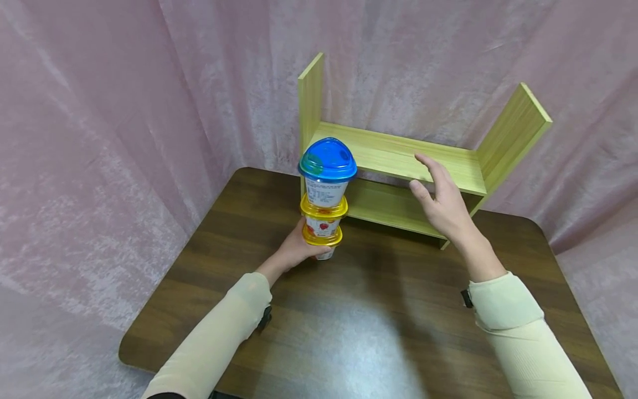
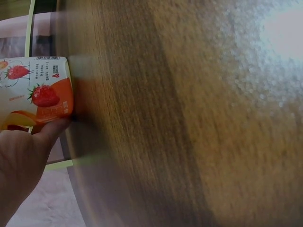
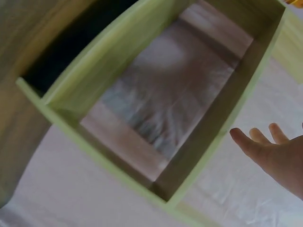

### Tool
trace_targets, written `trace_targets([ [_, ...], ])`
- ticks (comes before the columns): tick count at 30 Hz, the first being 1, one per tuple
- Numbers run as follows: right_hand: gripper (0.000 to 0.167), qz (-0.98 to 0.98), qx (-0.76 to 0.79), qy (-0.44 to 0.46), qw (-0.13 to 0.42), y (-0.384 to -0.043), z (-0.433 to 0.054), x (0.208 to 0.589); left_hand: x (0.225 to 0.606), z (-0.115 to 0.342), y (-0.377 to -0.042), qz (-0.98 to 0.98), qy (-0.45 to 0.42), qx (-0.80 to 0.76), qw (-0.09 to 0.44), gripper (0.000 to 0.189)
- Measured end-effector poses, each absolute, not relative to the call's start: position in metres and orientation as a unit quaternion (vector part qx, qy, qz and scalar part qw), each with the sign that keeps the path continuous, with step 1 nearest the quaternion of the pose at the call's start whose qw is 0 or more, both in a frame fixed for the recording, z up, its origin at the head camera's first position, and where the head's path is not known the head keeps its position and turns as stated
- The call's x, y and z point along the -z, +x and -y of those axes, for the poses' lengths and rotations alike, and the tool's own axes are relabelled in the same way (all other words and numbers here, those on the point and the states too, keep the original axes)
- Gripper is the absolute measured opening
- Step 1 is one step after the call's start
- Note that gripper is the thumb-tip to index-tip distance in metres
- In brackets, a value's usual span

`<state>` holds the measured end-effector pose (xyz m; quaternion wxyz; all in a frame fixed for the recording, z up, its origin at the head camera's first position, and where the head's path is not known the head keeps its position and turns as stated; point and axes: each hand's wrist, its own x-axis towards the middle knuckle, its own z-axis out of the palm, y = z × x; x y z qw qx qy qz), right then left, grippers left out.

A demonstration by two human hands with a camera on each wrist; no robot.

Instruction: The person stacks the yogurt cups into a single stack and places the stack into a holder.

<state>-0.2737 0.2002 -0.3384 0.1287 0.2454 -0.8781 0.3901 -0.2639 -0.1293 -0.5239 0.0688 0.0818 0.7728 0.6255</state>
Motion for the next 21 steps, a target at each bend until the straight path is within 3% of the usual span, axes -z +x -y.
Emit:
trace_targets([
  [10, 0.059, 0.884, -0.393, 0.204, 0.147, -0.262, -0.229, 0.35, 0.524, 0.132, -0.261, -0.782, 0.077, -0.615, 0.06, 0.086],
  [21, 0.044, 0.839, -0.412, 0.138, 0.327, -0.256, -0.261, 0.363, 0.522, 0.134, -0.259, -0.777, 0.074, -0.621, 0.069, 0.084],
])
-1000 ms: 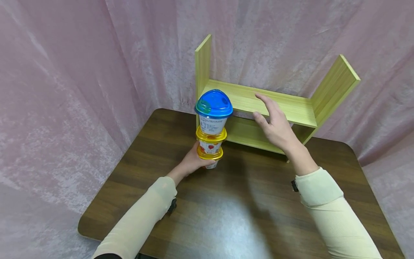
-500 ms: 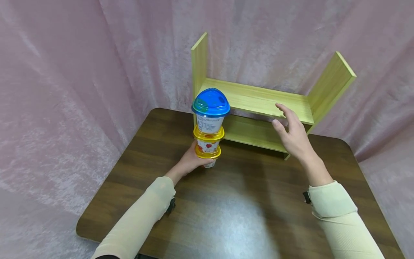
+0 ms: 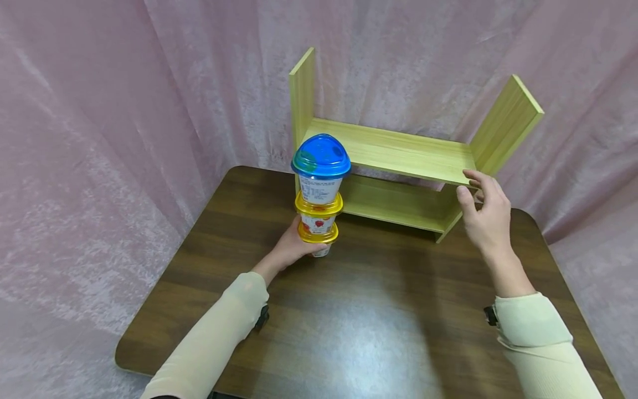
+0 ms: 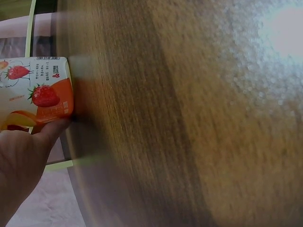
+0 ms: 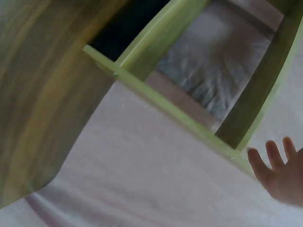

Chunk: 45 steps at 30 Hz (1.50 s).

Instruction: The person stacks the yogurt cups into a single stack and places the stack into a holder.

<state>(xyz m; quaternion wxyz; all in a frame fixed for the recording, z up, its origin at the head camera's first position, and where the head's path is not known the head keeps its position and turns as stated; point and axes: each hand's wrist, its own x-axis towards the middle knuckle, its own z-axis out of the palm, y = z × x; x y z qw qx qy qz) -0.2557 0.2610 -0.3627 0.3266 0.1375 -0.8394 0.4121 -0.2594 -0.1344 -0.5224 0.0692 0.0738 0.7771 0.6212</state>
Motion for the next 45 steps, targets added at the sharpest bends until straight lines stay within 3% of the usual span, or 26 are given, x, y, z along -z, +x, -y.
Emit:
trace_targets([
  [5, 0.041, 0.803, -0.408, 0.073, 0.429, -0.26, -0.273, 0.366, 0.52, 0.134, -0.258, -0.782, 0.072, -0.616, 0.068, 0.084],
  [9, 0.035, 0.793, -0.415, 0.01, 0.446, -0.265, -0.279, 0.369, 0.518, 0.134, -0.257, -0.785, 0.07, -0.613, 0.065, 0.085],
  [16, 0.031, 0.817, -0.421, -0.037, 0.393, -0.277, -0.288, 0.378, 0.518, 0.136, -0.257, -0.78, 0.072, -0.617, 0.078, 0.089],
  [28, 0.054, 0.843, -0.453, -0.045, 0.286, -0.297, -0.29, 0.375, 0.522, 0.132, -0.257, -0.78, 0.079, -0.618, 0.06, 0.083],
  [45, 0.055, 0.862, -0.432, -0.086, 0.252, -0.317, -0.289, 0.377, 0.521, 0.133, -0.258, -0.787, 0.075, -0.61, 0.063, 0.085],
])
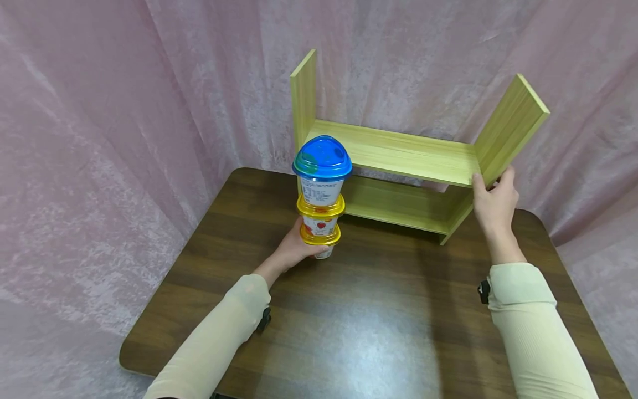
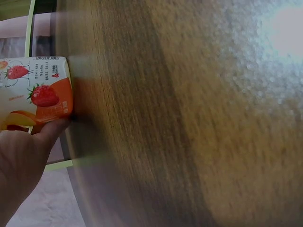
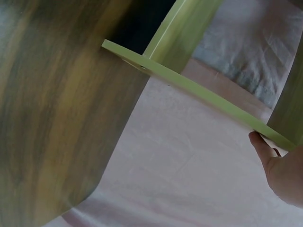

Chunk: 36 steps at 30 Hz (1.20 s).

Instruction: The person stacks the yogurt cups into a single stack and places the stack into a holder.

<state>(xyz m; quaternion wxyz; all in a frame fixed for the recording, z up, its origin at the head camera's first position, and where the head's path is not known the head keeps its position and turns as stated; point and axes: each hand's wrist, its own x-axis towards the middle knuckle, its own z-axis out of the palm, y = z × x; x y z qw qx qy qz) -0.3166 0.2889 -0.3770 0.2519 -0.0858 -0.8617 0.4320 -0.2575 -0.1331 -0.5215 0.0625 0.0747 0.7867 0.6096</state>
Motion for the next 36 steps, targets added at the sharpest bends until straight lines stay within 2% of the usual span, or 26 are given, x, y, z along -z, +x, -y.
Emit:
trace_targets([
  [7, 0.044, 0.858, -0.429, -0.11, 0.26, -0.319, -0.286, 0.375, 0.521, 0.137, -0.257, -0.787, 0.075, -0.609, 0.063, 0.084],
  [15, 0.035, 0.866, -0.397, -0.08, 0.292, -0.318, -0.282, 0.374, 0.522, 0.14, -0.257, -0.785, 0.076, -0.611, 0.065, 0.084],
  [36, 0.032, 0.855, -0.394, -0.087, 0.325, -0.315, -0.275, 0.385, 0.524, 0.141, -0.252, -0.807, 0.057, -0.584, 0.065, 0.083],
])
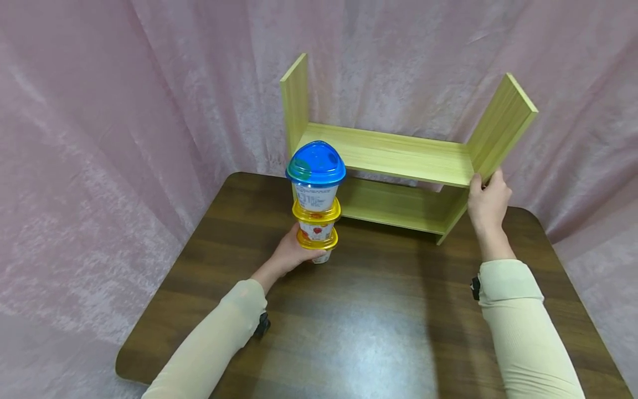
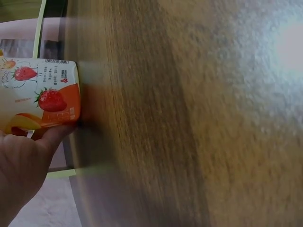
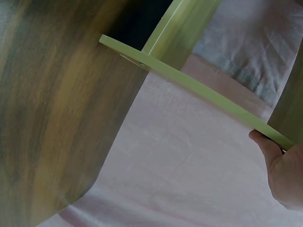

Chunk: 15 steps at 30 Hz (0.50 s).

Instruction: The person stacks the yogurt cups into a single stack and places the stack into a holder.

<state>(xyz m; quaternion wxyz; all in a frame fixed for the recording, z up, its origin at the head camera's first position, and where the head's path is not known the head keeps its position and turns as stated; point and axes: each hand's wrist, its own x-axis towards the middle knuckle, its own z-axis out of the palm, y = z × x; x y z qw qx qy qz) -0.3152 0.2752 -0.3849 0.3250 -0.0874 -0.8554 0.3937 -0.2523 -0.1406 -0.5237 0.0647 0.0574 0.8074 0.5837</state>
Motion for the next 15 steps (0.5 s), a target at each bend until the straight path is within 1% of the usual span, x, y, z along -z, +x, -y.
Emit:
trace_targets([
  [6, 0.032, 0.856, -0.393, -0.091, 0.325, -0.3141, -0.2737, 0.3852, 0.5222, 0.1369, -0.2502, -0.805, 0.081, -0.584, 0.067, 0.081],
  [15, 0.032, 0.855, -0.394, -0.082, 0.326, -0.316, -0.2679, 0.3855, 0.5201, 0.1349, -0.2503, -0.806, 0.091, -0.581, 0.072, 0.081],
])
